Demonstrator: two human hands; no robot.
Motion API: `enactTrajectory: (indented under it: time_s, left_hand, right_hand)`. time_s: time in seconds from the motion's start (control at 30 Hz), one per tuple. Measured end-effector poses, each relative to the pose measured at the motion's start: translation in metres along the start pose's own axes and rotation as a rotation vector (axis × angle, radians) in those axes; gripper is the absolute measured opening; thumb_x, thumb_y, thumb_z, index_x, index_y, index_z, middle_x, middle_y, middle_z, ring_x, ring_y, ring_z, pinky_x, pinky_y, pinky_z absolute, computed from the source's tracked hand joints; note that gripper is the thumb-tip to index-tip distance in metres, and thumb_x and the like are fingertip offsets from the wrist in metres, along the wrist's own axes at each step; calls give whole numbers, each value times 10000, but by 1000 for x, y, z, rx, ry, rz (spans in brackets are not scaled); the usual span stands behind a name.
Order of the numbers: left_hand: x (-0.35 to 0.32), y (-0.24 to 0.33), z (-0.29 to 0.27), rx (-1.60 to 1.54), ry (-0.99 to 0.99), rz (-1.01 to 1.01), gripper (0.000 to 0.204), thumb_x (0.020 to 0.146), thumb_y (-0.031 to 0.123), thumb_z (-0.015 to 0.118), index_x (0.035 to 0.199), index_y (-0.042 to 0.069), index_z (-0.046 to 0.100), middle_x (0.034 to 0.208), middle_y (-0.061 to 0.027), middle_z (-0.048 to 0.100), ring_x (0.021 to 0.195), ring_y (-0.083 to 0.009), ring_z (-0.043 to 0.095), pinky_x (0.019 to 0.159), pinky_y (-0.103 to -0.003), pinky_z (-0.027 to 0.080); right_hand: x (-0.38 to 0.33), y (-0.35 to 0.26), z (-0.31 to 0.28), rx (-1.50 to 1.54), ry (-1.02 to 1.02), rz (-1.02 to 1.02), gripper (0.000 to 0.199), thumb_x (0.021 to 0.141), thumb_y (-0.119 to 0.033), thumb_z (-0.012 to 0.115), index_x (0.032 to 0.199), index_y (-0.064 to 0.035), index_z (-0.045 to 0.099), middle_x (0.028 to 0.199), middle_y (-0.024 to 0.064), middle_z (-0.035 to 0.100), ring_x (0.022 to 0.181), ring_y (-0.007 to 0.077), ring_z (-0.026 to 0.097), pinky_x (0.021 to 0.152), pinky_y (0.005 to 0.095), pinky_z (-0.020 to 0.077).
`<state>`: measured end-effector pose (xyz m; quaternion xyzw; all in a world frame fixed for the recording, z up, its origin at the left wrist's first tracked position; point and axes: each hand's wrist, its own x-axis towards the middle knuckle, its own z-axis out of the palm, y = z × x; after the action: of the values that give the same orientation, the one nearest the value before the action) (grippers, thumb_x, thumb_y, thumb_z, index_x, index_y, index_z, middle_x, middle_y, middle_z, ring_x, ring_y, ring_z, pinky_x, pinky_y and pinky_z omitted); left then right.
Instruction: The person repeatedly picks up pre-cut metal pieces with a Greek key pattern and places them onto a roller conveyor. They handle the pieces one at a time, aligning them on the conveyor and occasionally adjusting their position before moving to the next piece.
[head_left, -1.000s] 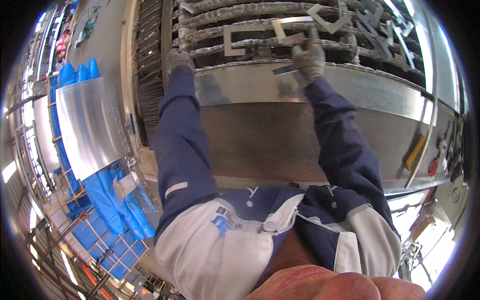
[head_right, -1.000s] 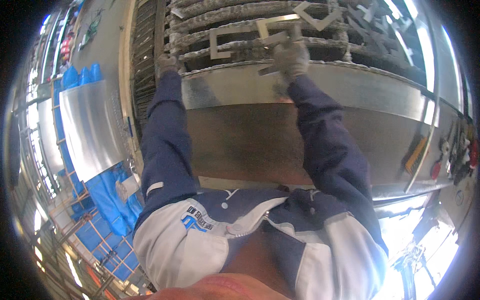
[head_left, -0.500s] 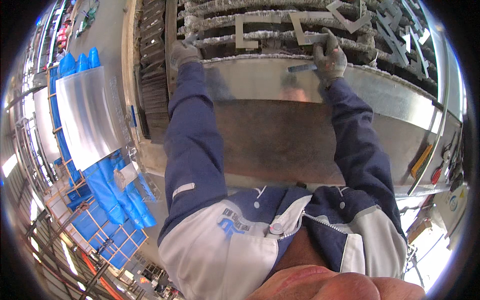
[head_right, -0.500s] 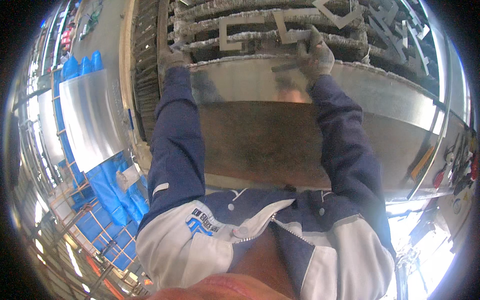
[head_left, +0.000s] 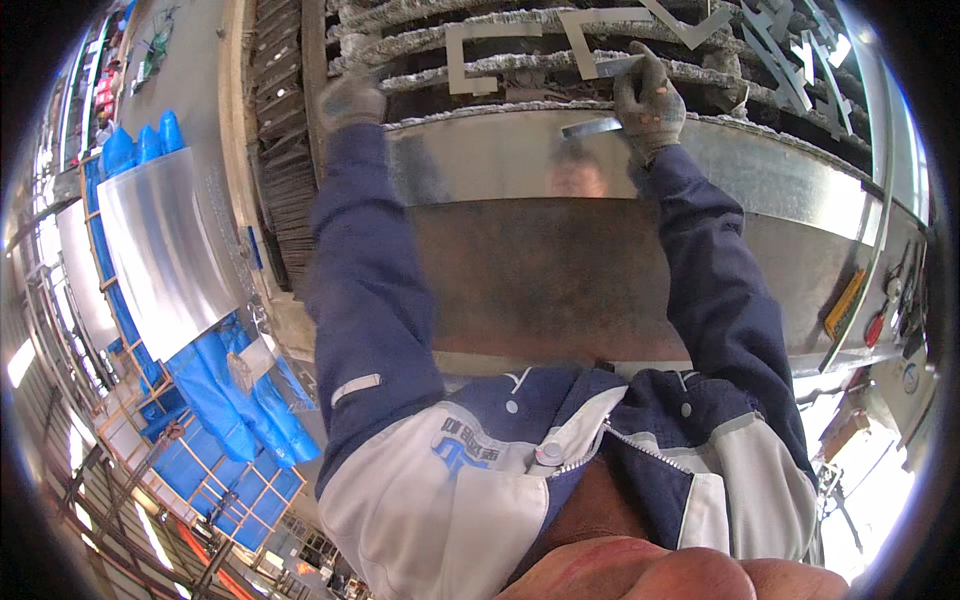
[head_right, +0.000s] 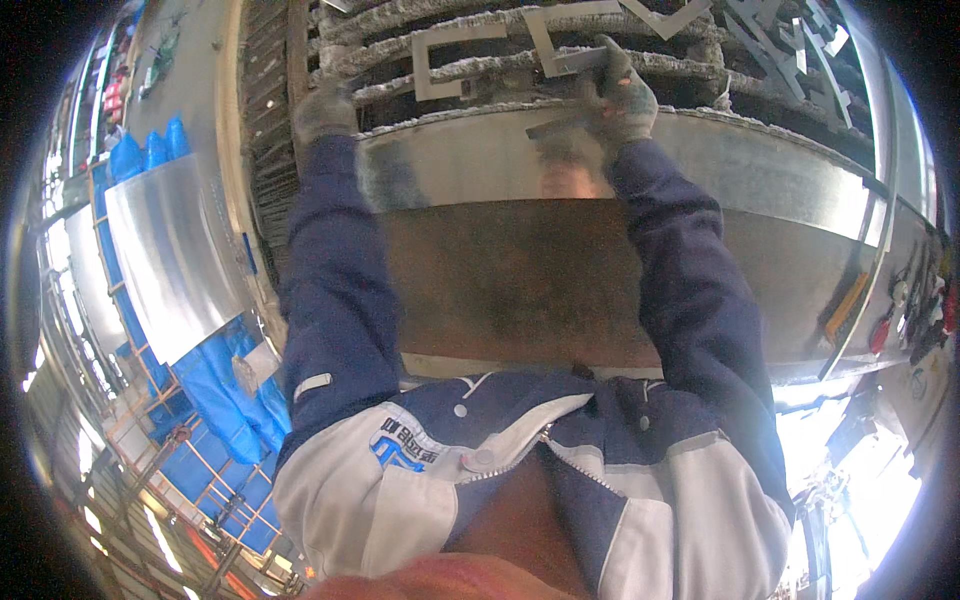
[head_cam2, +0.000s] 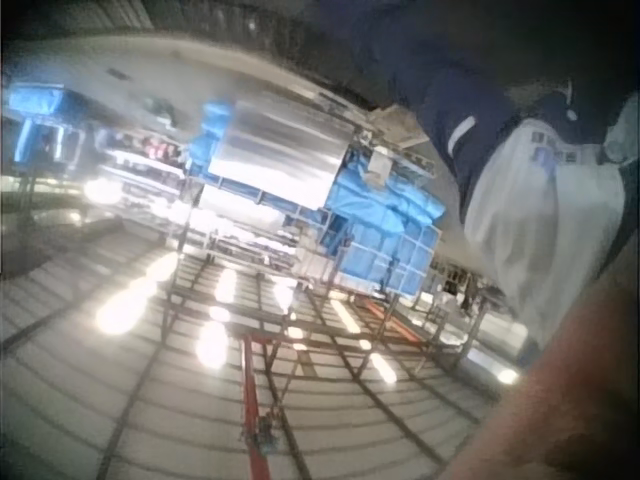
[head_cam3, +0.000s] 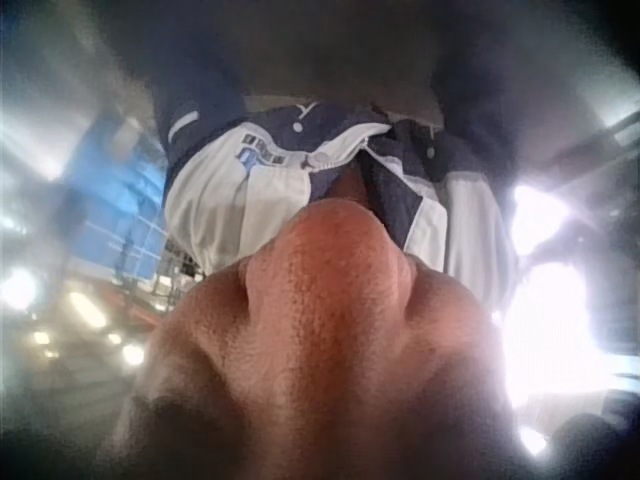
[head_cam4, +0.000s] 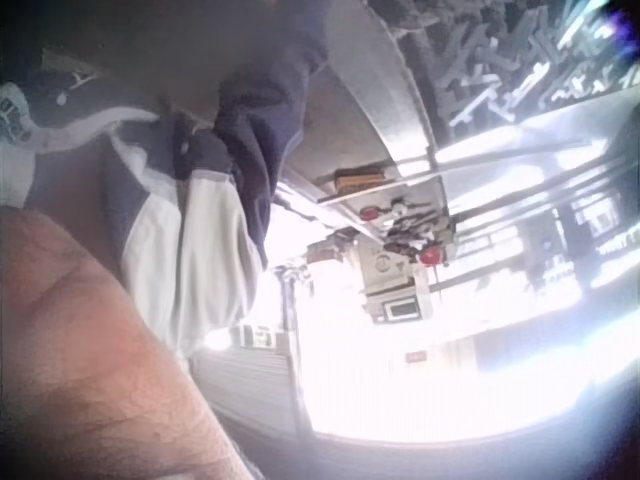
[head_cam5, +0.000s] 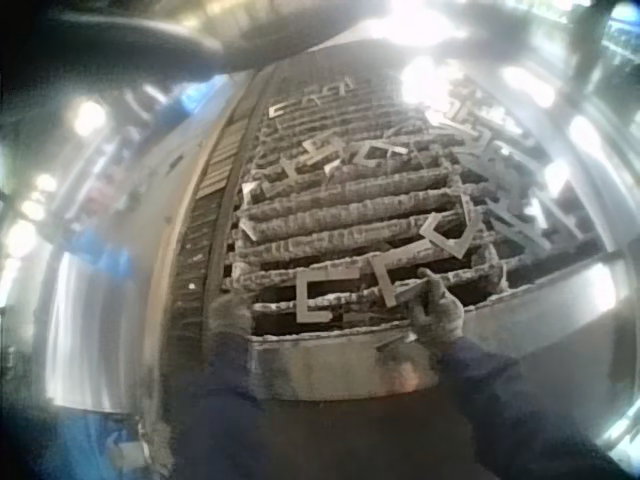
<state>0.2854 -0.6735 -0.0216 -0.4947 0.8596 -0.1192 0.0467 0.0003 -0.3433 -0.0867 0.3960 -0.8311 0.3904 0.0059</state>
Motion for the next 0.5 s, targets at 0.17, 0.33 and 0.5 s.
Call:
enactTrajectory:
  time_s: [0.17,0.33,0.5]
  left_hand:
    - [10,-1,3,-412,-39,-124,514,881,459,686,1217,70,695,1162,-211,715,1129,-387,675,947,-472,539]
    - [22,-4,23,-530,-122,-584,438,778,352,735,1113,70,755,1067,-168,758,1040,-330,721,892,-448,562]
    - [28,-16,18,-636,80,-302,531,675,367,812,926,-95,736,894,-187,762,878,-273,748,801,-405,584]
  right_hand:
    - [0,-3,0,183,18,15,500,945,-208,663,1418,-125,527,1179,56,702,1030,188,695,897,304,540]
    - [1,13,14,173,81,-62,503,931,-203,662,1414,-158,528,1154,55,710,1004,217,706,856,326,560]
    - [3,16,16,834,20,134,430,959,-81,620,1384,-76,549,1040,45,684,932,152,659,844,285,529]
